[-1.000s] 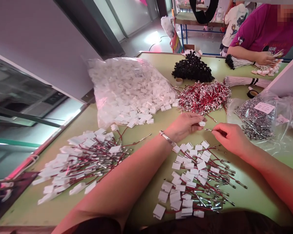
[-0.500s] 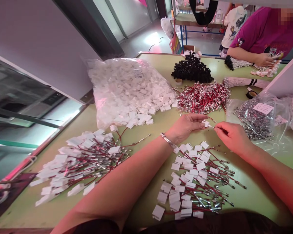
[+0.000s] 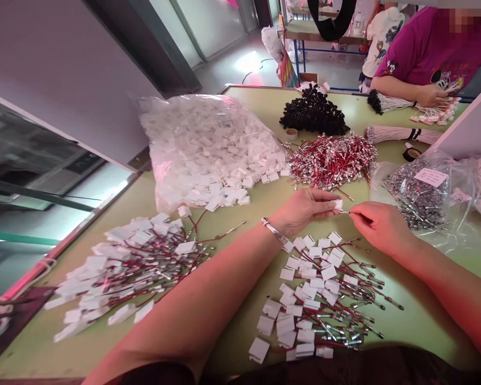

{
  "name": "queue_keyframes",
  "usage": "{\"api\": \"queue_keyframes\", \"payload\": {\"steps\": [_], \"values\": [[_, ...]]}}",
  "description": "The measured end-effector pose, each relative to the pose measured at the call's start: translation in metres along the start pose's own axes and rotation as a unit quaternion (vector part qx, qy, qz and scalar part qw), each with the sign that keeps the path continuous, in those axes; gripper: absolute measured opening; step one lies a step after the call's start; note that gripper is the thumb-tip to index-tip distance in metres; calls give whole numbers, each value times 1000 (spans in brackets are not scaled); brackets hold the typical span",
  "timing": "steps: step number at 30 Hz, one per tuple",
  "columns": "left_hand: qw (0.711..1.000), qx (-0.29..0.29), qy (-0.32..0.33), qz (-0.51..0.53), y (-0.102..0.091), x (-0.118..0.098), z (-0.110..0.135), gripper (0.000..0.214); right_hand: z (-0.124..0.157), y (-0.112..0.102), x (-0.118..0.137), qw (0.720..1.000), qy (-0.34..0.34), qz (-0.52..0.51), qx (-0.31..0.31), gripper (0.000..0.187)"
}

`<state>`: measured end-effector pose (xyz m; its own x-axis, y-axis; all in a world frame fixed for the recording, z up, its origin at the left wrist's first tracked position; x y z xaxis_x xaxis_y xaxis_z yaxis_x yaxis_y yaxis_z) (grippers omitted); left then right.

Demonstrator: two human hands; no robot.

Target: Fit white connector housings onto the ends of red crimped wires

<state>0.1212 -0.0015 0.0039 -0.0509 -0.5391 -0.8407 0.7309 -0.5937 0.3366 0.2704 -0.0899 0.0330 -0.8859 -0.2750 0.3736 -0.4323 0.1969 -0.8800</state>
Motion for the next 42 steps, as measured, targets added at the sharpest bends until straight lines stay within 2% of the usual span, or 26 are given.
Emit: {"api": "queue_keyframes", "payload": {"steps": [7, 14, 21, 25, 29, 34, 38, 39, 42], "values": [[1000, 9, 5, -21, 2, -1, 1, 20, -1, -3, 0, 997, 30, -64, -6, 20], [998, 18, 23, -52, 1, 0, 1, 23, -2, -2, -3, 999, 26, -16, 13, 20], [986, 7, 51, -161, 12, -1, 3, 18, -2, 3, 4, 999, 15, 32, 39, 21], [992, 28, 40, -117, 13, 2, 2, 15, -2, 5, 0, 996, 45, -69, 40, 22], [996, 51, 25, -65, 9, 6, 0, 12, -2, 11, -2, 989, 55, -118, 68, 27], [993, 55, 26, -101, 10, 9, -1, 11, 2, 21, 3, 972, 103, -184, 105, 27], [969, 39, 18, -245, 11, 4, 2, 8, -1, 14, -5, 958, 131, -203, 155, 22], [954, 34, 18, -298, 11, 1, 4, 9, -4, 9, -10, 963, 130, -189, 139, 21], [906, 54, 14, -419, 9, -7, 9, 8, -17, -5, -31, 986, 138, -91, 16, 22]]}}
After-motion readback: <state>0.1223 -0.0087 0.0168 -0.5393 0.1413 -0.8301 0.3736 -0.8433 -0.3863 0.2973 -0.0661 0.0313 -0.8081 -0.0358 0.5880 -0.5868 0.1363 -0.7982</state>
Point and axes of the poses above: each hand's wrist, its own z-axis away from the middle knuckle, its own y-axis out of the palm, x = y × z, the point moved 4 cm from there along -z, towards the middle knuckle, and after that the axes turned 4 degrees about -y, right-handed, at the moved point
